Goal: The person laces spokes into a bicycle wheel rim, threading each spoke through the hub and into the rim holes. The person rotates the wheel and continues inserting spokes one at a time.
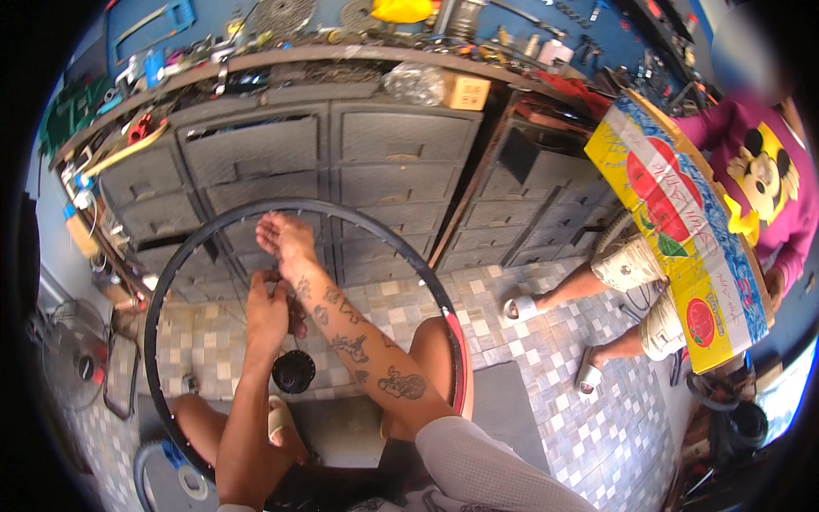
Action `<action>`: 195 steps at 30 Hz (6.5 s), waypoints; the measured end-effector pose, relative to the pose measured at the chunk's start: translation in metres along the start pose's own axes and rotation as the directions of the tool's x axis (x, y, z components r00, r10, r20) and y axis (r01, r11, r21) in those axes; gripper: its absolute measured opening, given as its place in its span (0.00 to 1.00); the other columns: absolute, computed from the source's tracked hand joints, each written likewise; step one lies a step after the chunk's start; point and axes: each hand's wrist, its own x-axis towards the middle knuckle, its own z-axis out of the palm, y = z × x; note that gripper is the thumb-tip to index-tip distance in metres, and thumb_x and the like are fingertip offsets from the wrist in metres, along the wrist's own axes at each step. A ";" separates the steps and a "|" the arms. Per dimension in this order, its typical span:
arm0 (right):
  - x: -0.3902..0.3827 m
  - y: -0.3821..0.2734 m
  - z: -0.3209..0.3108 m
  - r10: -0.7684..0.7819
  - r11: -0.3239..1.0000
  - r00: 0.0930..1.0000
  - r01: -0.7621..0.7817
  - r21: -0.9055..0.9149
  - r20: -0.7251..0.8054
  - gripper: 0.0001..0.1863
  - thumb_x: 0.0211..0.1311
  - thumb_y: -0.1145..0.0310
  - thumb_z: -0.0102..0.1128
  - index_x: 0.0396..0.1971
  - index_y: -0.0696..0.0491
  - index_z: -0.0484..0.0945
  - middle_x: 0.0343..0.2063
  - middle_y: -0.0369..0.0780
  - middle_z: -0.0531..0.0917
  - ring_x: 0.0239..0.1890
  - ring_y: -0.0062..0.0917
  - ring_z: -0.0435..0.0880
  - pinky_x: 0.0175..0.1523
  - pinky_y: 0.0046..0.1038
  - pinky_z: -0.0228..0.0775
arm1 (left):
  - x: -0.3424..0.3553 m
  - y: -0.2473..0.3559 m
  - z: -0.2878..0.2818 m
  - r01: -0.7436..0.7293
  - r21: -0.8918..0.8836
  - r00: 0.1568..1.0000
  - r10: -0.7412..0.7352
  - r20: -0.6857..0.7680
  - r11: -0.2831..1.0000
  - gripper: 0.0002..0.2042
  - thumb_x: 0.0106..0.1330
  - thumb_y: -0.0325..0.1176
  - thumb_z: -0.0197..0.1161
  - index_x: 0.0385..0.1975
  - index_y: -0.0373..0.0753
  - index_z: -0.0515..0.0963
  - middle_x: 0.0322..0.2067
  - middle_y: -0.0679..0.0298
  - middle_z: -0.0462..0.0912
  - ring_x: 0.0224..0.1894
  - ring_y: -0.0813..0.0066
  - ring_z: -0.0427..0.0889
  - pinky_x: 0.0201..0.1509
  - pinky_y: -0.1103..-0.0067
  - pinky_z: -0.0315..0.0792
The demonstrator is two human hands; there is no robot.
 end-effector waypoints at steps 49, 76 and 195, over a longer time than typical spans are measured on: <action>-0.242 -0.107 -0.228 -0.573 0.144 0.819 0.061 -0.988 -0.033 0.19 0.84 0.61 0.54 0.51 0.63 0.85 0.33 0.38 0.87 0.36 0.20 0.78 0.44 0.27 0.72 | 0.009 0.008 -0.250 0.068 0.386 0.976 0.019 -0.217 0.920 0.27 0.78 0.59 0.59 0.48 0.37 0.84 0.33 0.63 0.89 0.26 0.78 0.83 0.29 0.80 0.71; -0.067 -0.166 -0.233 -0.380 -0.153 0.864 0.295 -0.943 0.331 0.29 0.84 0.49 0.54 0.59 0.63 0.82 0.51 0.43 0.89 0.53 0.26 0.84 0.64 0.29 0.71 | -0.324 -0.366 -0.368 0.603 -0.108 0.387 -0.408 -0.827 0.791 0.11 0.73 0.35 0.63 0.40 0.34 0.88 0.30 0.60 0.91 0.34 0.74 0.90 0.34 0.71 0.85; -0.254 -0.054 -0.059 -0.345 0.093 0.443 0.893 -0.439 0.828 0.13 0.67 0.81 0.68 0.49 0.60 0.79 0.39 0.46 0.87 0.41 0.40 0.92 0.44 0.39 0.89 | -0.114 -0.100 -0.052 0.000 -0.372 1.000 0.000 -0.003 0.928 0.09 0.80 0.30 0.50 0.48 0.32 0.75 0.60 0.51 0.81 0.57 0.72 0.79 0.63 0.73 0.76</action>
